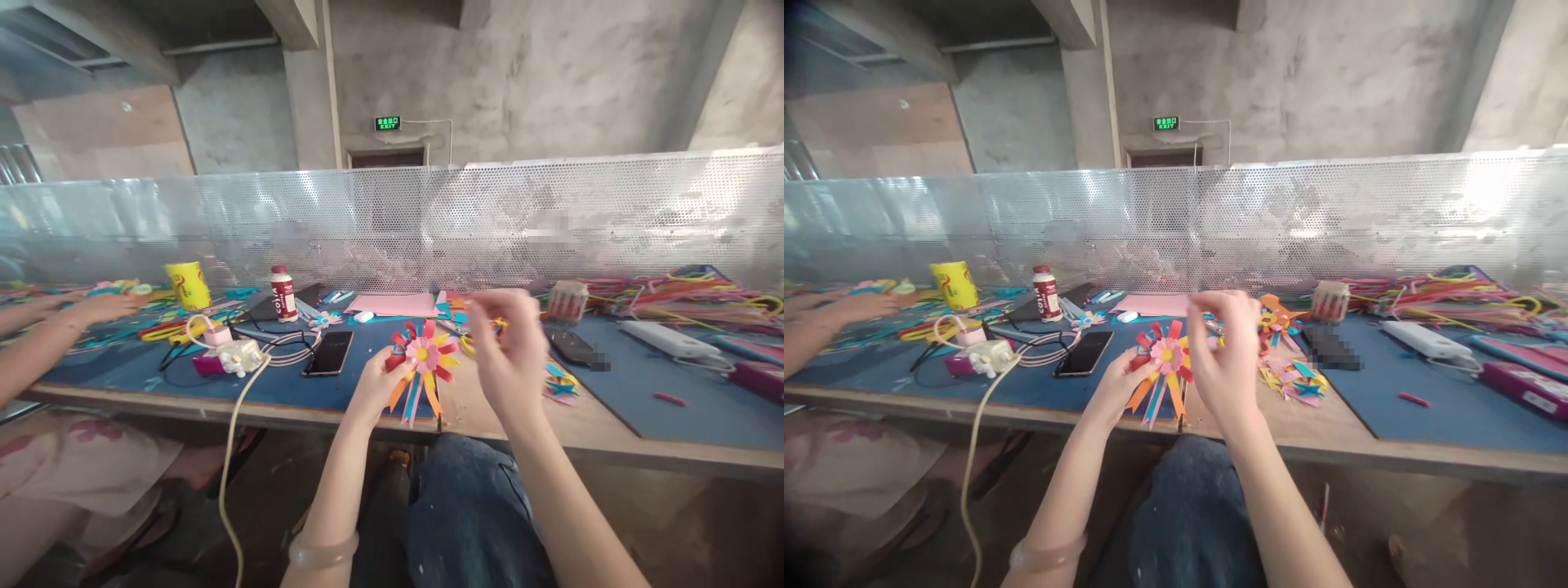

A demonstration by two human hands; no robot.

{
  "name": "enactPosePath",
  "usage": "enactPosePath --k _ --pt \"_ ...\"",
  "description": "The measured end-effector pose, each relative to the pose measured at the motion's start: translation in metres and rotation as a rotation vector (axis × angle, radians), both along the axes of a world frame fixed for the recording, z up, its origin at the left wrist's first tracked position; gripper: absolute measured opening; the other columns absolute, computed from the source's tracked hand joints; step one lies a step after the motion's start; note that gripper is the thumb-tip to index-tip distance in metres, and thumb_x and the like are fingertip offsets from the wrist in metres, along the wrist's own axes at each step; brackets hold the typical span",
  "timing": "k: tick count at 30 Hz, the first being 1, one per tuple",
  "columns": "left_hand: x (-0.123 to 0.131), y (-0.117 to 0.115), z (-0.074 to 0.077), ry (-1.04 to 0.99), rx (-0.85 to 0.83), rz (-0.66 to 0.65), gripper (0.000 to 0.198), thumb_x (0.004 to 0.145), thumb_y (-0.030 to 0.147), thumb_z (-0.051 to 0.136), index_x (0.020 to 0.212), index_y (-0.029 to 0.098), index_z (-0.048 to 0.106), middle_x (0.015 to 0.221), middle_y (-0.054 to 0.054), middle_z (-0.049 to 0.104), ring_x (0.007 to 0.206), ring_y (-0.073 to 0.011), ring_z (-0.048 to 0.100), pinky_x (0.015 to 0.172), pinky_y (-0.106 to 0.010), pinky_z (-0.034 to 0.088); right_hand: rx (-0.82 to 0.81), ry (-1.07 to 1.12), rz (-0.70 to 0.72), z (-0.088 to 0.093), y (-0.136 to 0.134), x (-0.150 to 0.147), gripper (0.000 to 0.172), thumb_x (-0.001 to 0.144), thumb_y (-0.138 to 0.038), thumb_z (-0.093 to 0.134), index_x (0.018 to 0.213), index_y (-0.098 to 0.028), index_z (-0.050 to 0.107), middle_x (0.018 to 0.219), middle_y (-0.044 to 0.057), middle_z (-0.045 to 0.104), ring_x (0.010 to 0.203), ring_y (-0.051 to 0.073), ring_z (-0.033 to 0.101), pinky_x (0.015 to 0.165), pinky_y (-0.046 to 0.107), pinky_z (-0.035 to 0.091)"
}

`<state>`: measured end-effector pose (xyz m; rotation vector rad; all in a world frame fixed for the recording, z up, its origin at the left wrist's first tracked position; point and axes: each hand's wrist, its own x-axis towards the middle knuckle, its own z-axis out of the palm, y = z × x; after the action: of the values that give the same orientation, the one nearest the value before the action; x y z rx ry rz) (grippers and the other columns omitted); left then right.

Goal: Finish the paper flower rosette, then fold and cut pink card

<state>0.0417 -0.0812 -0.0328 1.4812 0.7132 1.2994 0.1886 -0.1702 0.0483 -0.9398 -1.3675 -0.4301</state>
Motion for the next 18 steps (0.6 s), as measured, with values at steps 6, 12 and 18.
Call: enactPosePath --k 6,12,18 --pt "0.000 0.001 -0.002 -0.032 0.001 -0.033 0.026 0.071 0.033 0.067 0.089 0.017 0.058 0.087 -0.001 0.066 0.082 -0.0158 0.061 0.072 -0.023 0.046 -0.343 -0.277 0.037 -0.009 0.072 0.009 0.026 0.082 -0.029 0.056 0.107 -0.025 0.061 0.112 0.008 0.055 0.106 0.028 0.044 0.091 0.047 0.035" --pt "-0.001 0.006 -0.007 0.057 0.096 0.062 0.025 0.074 0.035 0.064 0.090 0.017 0.059 0.088 -0.002 0.064 0.086 -0.0173 0.060 0.077 -0.025 0.045 -0.756 0.417 0.548 -0.052 0.063 0.008 0.057 0.071 -0.045 0.064 0.118 -0.019 0.046 0.093 0.007 0.061 0.079 0.021 0.060 0.071 0.037 0.049" --pt "0.003 0.009 -0.004 0.126 0.092 0.208 0.036 0.075 0.036 0.062 0.103 0.016 0.056 0.108 -0.010 0.061 0.097 -0.0208 0.058 0.081 -0.030 0.046 -0.851 0.653 0.756 -0.071 0.064 0.010 0.039 0.062 -0.033 0.073 0.092 -0.019 0.053 0.088 0.004 0.062 0.075 0.019 0.063 0.066 0.031 0.052"
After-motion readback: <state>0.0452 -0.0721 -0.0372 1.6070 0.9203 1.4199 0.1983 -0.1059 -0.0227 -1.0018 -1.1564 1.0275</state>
